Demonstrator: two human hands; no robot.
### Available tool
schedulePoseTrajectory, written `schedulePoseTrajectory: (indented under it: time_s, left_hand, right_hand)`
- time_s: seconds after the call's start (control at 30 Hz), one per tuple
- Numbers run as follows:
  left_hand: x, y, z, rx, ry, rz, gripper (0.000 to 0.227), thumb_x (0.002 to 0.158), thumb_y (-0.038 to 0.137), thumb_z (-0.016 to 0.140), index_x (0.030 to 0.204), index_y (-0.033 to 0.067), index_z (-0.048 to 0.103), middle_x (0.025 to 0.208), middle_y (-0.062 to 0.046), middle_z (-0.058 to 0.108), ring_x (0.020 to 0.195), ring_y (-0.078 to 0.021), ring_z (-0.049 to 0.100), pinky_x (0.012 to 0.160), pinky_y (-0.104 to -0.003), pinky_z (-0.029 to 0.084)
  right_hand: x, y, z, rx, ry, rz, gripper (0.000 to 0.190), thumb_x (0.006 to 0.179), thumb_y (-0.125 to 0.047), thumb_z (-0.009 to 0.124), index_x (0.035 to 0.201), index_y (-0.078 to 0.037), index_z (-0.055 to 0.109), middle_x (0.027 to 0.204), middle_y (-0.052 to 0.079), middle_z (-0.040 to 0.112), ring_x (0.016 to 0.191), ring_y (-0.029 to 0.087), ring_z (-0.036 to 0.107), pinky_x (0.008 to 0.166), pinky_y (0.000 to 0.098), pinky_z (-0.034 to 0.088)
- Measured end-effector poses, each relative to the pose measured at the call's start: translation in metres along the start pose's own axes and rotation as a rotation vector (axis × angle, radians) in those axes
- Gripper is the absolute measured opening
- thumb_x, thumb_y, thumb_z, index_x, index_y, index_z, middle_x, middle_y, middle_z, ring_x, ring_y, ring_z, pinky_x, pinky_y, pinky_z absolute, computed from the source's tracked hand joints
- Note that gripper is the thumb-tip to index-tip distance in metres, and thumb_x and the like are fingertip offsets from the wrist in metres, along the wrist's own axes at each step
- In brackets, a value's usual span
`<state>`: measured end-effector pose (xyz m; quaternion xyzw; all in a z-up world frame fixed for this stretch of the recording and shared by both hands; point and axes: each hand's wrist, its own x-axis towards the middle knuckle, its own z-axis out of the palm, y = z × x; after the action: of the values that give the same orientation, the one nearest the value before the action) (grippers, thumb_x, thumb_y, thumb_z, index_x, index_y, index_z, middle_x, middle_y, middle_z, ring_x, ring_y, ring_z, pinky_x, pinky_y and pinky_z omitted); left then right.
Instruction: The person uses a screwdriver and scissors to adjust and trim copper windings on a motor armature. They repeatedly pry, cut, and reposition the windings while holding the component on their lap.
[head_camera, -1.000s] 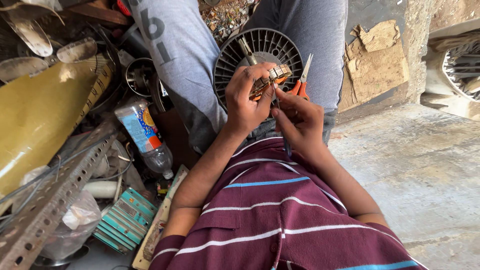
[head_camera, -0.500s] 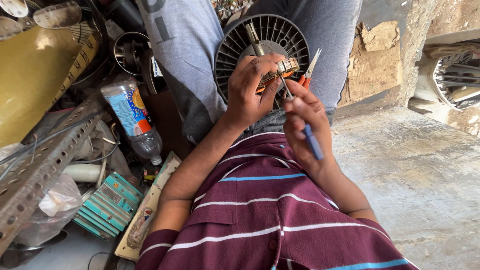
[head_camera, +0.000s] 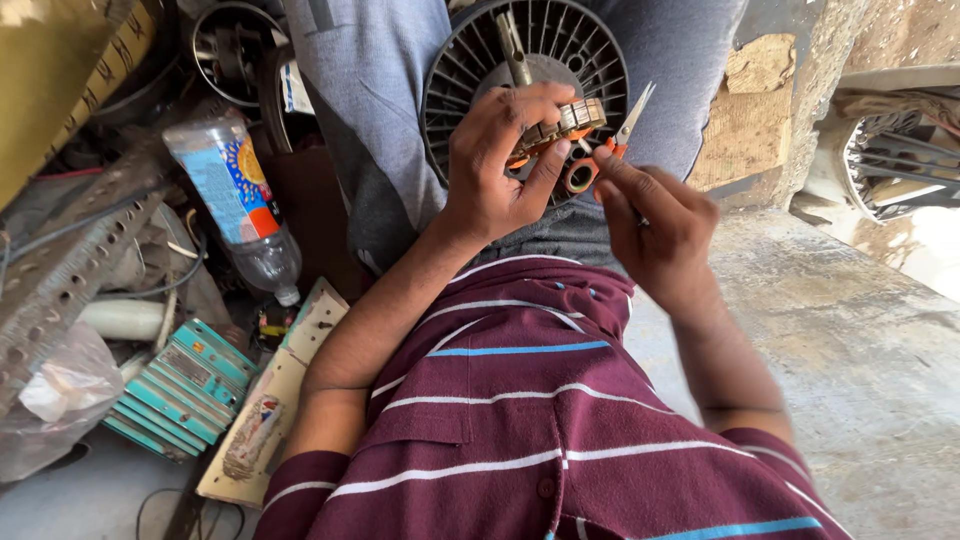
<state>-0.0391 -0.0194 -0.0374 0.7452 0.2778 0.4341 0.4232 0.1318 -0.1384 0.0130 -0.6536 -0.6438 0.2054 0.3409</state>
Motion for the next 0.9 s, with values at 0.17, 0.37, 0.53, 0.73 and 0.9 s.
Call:
schedulePoseTrajectory:
  time_s: [0.17,0.37,0.53,0.73,0.9]
  left_hand:
    - [0.001,-0.006,-0.001,-0.010,0.018,-0.002,0.022,0.098,0.007,0.072,0.116,0.0061,0.058,0.120,-0.010,0.066,0.103,-0.0230,0.070,0.088,-0.036,0.058]
    - [-0.003,-0.011,-0.001,-0.006,0.003,0.004,0.024,0.099,0.008,0.074,0.116,0.0059,0.058,0.117,-0.008,0.067,0.103,-0.0223,0.071,0.086,-0.036,0.058]
    - [-0.005,-0.012,-0.003,-0.006,0.005,0.014,0.025,0.099,0.008,0.075,0.118,0.0058,0.057,0.119,-0.008,0.067,0.108,-0.0243,0.070,0.089,-0.036,0.057]
    - [-0.004,-0.013,-0.002,-0.011,0.010,0.027,0.026,0.100,0.009,0.075,0.119,0.0074,0.058,0.120,-0.008,0.066,0.110,-0.0247,0.070,0.091,-0.037,0.057]
    - [-0.006,-0.015,-0.001,-0.046,0.024,0.012,0.027,0.100,0.007,0.077,0.119,0.0090,0.057,0.117,-0.007,0.068,0.107,-0.0232,0.071,0.089,-0.035,0.058]
  right_hand:
    - [0.025,0.009,-0.009,-0.174,-0.123,-0.163,0.035,0.100,0.006,0.073,0.134,-0.006,0.071,0.101,0.012,0.074,0.076,0.019,0.070,0.064,0.0317,0.057]
    - [0.033,0.006,-0.027,-0.300,-0.252,-0.262,0.038,0.101,0.003,0.072,0.138,-0.007,0.070,0.106,0.009,0.073,0.080,0.019,0.069,0.064,0.0337,0.056]
    - [0.043,-0.005,-0.033,-0.360,-0.330,-0.294,0.041,0.100,0.006,0.069,0.140,-0.006,0.070,0.101,0.007,0.072,0.074,0.015,0.065,0.060,0.0309,0.052]
    - [0.060,-0.023,-0.045,-0.614,-0.450,-0.379,0.039,0.094,0.006,0.067,0.131,-0.007,0.073,0.090,0.004,0.072,0.053,0.008,0.054,0.038,0.0243,0.040]
    - [0.076,-0.031,-0.051,-0.780,-0.548,-0.548,0.033,0.102,-0.009,0.066,0.135,-0.007,0.071,0.081,0.001,0.065,0.052,0.006,0.048,0.038,0.0191,0.036]
